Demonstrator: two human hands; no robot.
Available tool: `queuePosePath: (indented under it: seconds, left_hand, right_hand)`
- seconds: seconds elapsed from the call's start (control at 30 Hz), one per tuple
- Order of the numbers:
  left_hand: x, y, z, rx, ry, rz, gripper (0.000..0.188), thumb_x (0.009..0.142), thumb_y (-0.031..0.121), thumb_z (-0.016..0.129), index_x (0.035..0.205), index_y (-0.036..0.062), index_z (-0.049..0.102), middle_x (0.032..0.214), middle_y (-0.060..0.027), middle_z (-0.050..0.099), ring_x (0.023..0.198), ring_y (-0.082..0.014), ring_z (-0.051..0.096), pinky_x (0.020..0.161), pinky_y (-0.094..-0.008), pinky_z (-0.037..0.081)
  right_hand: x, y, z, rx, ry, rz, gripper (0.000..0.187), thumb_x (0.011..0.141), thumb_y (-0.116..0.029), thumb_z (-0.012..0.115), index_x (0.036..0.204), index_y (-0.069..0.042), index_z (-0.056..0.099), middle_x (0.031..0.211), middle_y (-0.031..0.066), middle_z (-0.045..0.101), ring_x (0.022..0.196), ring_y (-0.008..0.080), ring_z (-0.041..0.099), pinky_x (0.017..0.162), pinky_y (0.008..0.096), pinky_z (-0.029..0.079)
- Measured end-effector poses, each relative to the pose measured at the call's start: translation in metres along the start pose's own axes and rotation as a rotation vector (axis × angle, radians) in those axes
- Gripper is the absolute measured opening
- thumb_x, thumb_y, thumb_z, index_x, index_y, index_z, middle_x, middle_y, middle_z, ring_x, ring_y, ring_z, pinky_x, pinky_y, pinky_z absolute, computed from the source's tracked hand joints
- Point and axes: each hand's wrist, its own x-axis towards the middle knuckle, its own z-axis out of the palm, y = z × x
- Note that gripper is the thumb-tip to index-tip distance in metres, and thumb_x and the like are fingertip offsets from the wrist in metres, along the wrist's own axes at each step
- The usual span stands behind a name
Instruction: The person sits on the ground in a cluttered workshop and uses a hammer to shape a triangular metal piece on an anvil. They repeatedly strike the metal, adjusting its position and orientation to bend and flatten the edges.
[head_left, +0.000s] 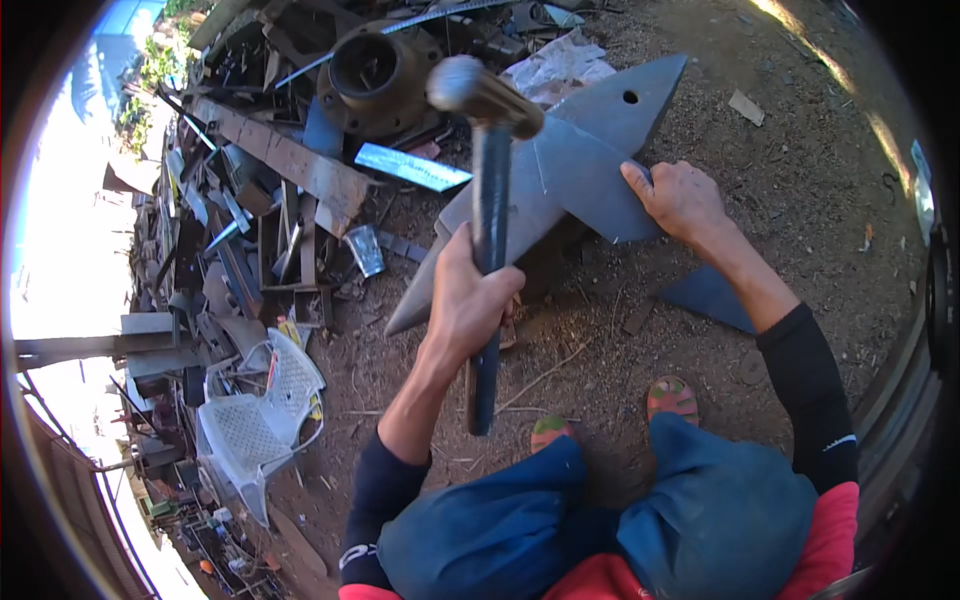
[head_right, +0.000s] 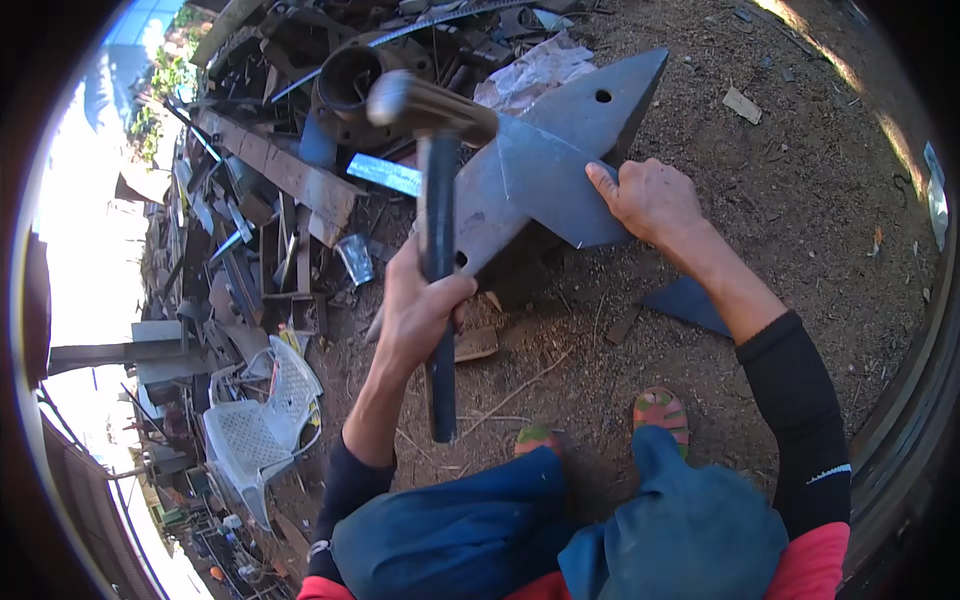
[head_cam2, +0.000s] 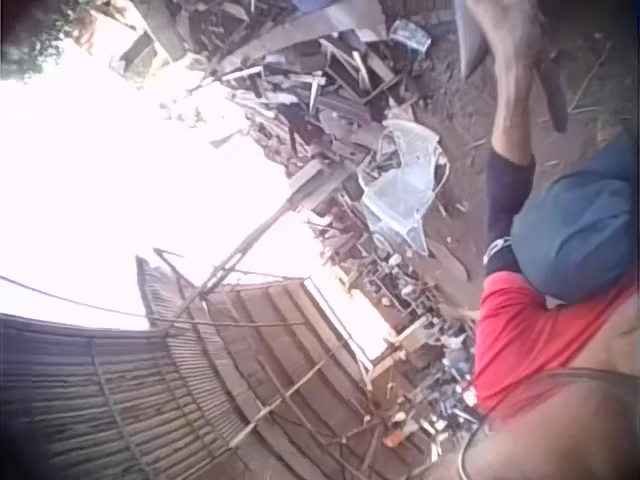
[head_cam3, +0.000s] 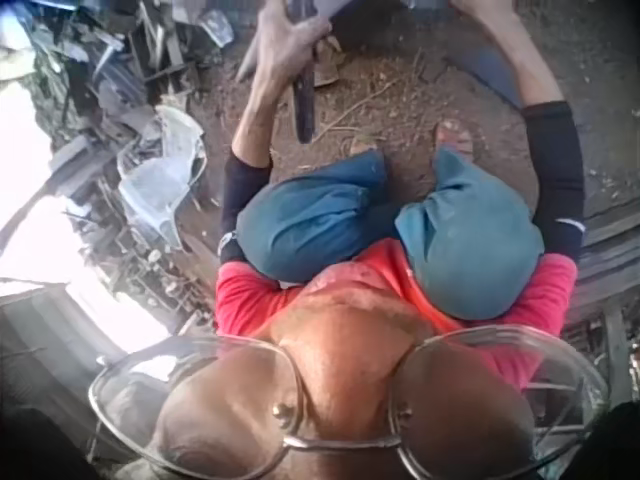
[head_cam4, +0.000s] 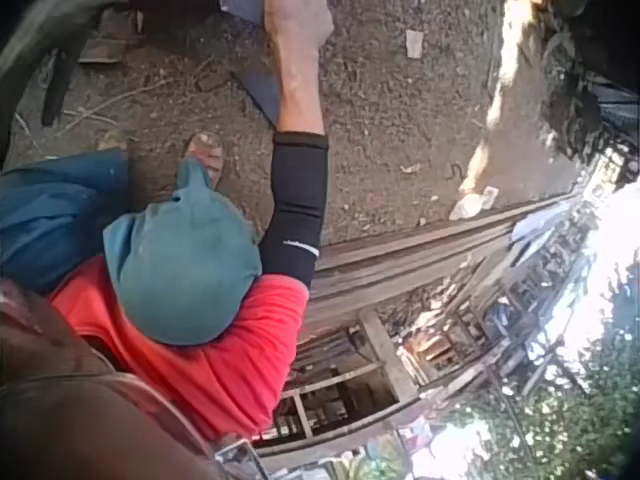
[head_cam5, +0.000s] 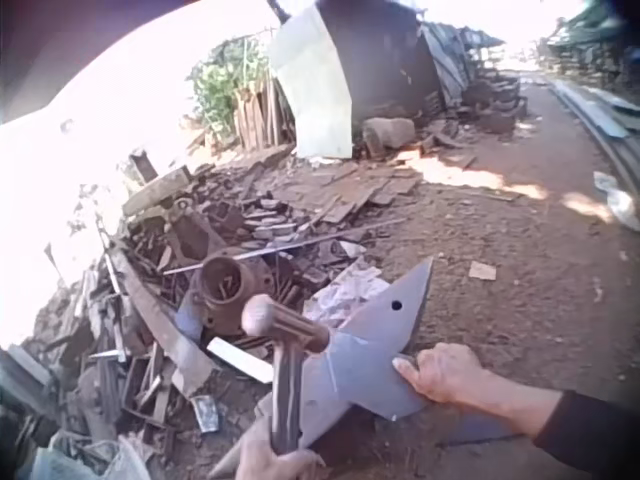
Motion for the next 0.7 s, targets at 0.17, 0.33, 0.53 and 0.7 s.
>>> queuePosePath:
  seconds: [0.17, 0.33, 0.53, 0.7]
  left_hand:
    - [-0.071, 0.091, -0.068, -0.285, 0.503, 0.591, 0.044, 0.081, -0.003, 0.065, 0.123, -0.0037, 0.052, 0.086, -0.0120, 0.061, 0.050, -0.0131, 0.053, 0.049, -0.0242, 0.046]
    - [-0.066, 0.135, -0.157, -0.409, 0.389, 0.986, 0.010, 0.092, -0.001, 0.057, 0.099, -0.0079, 0.058, 0.079, -0.0067, 0.045, 0.074, -0.0160, 0.049, 0.066, -0.0338, 0.046]
    - [0.017, 0.030, -0.016, 0.030, 0.527, 0.455, 0.021, 0.085, 0.004, 0.067, 0.102, -0.0050, 0.060, 0.066, -0.0050, 0.058, 0.052, -0.0132, 0.058, 0.048, -0.0291, 0.049]
    - [-0.015, 0.021, -0.001, -0.272, 0.190, 0.023, 0.030, 0.077, -0.001, 0.065, 0.103, -0.0042, 0.051, 0.066, -0.0069, 0.058, 0.048, -0.0136, 0.058, 0.043, -0.0262, 0.048]
  right_hand:
    - [-0.003, 0.003, 0.001, -0.006, -0.057, 0.002, 0.068, 0.101, -0.056, 0.043, 0.079, 0.002, 0.073, 0.078, 0.0257, 0.069, 0.078, 0.0430, 0.071, 0.070, 0.0506, 0.058]
    - [-0.012, 0.000, 0.004, 0.014, -0.094, 0.010, 0.069, 0.101, -0.056, 0.043, 0.077, 0.002, 0.072, 0.074, 0.0269, 0.068, 0.077, 0.0428, 0.070, 0.070, 0.0513, 0.058]
    - [-0.017, -0.004, 0.006, -0.012, -0.084, -0.006, 0.070, 0.101, -0.056, 0.042, 0.078, 0.003, 0.072, 0.075, 0.0270, 0.068, 0.076, 0.0434, 0.070, 0.070, 0.0516, 0.057]
    - [-0.022, 0.000, 0.007, 0.013, -0.024, 0.020, 0.070, 0.101, -0.057, 0.042, 0.080, 0.002, 0.072, 0.075, 0.0263, 0.069, 0.078, 0.0435, 0.070, 0.071, 0.0527, 0.057]
